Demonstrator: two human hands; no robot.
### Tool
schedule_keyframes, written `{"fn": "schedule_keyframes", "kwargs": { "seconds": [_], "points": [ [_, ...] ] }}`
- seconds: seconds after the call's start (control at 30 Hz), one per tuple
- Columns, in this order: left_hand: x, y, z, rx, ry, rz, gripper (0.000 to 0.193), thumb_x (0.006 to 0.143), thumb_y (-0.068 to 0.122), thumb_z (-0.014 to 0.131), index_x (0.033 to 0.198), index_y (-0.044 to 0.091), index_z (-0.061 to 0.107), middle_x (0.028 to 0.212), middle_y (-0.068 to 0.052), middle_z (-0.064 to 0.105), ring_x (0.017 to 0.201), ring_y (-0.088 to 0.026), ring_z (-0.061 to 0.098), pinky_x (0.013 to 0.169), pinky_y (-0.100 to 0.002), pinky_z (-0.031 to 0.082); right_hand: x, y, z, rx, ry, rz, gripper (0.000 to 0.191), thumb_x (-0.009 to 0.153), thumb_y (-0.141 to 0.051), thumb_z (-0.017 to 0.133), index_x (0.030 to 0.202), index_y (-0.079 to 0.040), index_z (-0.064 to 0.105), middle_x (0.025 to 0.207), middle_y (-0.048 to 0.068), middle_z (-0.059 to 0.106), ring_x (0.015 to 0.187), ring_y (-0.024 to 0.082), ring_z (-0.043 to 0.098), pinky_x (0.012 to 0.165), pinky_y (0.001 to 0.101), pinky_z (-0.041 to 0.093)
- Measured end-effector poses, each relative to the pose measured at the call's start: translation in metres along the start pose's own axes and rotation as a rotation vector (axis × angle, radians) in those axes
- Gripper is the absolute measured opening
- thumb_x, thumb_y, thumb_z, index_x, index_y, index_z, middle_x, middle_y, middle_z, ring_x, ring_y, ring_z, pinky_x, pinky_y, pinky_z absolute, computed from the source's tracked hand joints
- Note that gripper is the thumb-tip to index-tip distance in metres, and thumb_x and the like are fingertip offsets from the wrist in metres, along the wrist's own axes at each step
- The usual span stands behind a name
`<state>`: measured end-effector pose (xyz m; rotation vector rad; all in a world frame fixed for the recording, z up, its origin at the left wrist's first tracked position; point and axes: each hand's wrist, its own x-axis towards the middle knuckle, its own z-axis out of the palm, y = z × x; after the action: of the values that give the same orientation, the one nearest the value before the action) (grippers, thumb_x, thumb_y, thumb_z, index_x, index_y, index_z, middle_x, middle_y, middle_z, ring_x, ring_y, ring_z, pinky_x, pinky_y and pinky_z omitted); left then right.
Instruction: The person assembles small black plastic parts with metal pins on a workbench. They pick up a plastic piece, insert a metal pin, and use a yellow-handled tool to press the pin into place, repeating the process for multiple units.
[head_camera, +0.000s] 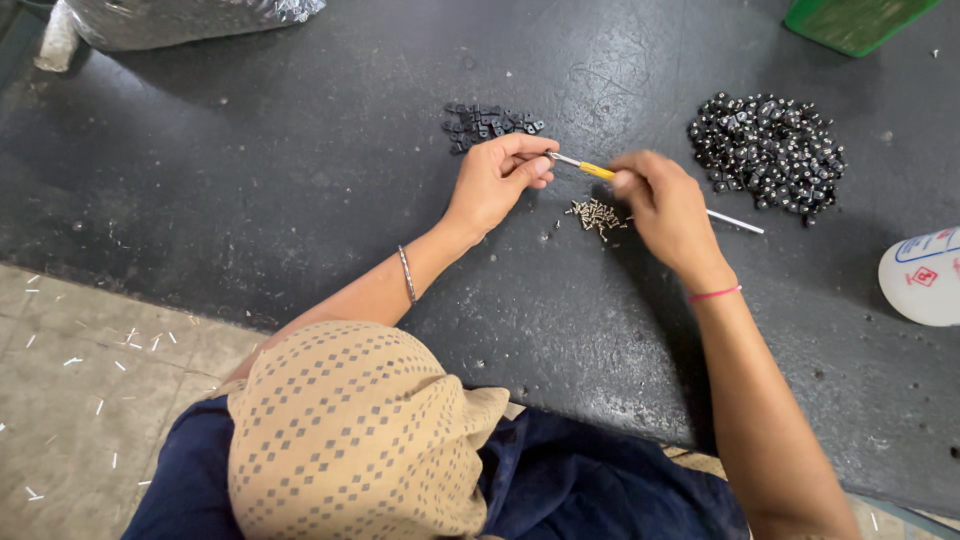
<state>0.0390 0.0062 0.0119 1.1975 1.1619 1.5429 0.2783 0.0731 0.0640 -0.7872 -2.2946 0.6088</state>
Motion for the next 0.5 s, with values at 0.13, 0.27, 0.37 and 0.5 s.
{"fn": "schedule_keyframes", "kwargs": {
  "seconds": [0.13,0.27,0.37,0.5],
  "points": [
    [-0.0007,-0.0014,-0.0008,0.001,-0.007,-0.002,0.022,0.101,0.004,0.065,0.121,-0.003,0.070,0.101,-0.006,0.075,0.089,-0.011,0.073,0.081,-0.025,0.061,0.0007,-0.0022,-0.0010,0.113,0.022,0.086,0.017,0.091,-0.010,0.073,0.101,-0.001,0.064,0.092,0.011,0.063,0.078,0.023,0.066,0.069,0.0348,0.053],
    [-0.0003,-0.0033,0.0017,0.030,-0.020,0.002,0.022,0.100,0.004,0.064,0.120,-0.002,0.070,0.102,-0.006,0.075,0.089,-0.011,0.073,0.080,-0.025,0.062,0.0019,-0.0035,-0.0022,-0.011,-0.012,0.171,0.006,0.105,-0.007,0.068,0.110,-0.004,0.070,0.090,0.008,0.068,0.078,0.023,0.067,0.073,0.0353,0.052],
    [0.0005,-0.0035,0.0004,0.005,-0.010,0.000,0.021,0.100,0.003,0.065,0.120,-0.002,0.070,0.102,-0.007,0.075,0.089,-0.011,0.073,0.081,-0.025,0.062,0.0036,-0.0071,-0.0010,0.028,-0.019,0.128,0.011,0.101,-0.009,0.070,0.108,-0.001,0.066,0.090,0.011,0.066,0.078,0.023,0.067,0.073,0.0348,0.053],
    [0.0012,-0.0034,-0.0002,0.009,0.001,-0.011,0.021,0.101,0.003,0.064,0.120,-0.003,0.070,0.102,-0.008,0.076,0.089,-0.012,0.074,0.081,-0.026,0.062,0.0019,-0.0095,-0.0024,0.110,0.050,-0.008,0.019,0.091,-0.009,0.073,0.102,0.002,0.063,0.094,0.015,0.063,0.080,0.025,0.068,0.070,0.0347,0.055]
  ]
}}
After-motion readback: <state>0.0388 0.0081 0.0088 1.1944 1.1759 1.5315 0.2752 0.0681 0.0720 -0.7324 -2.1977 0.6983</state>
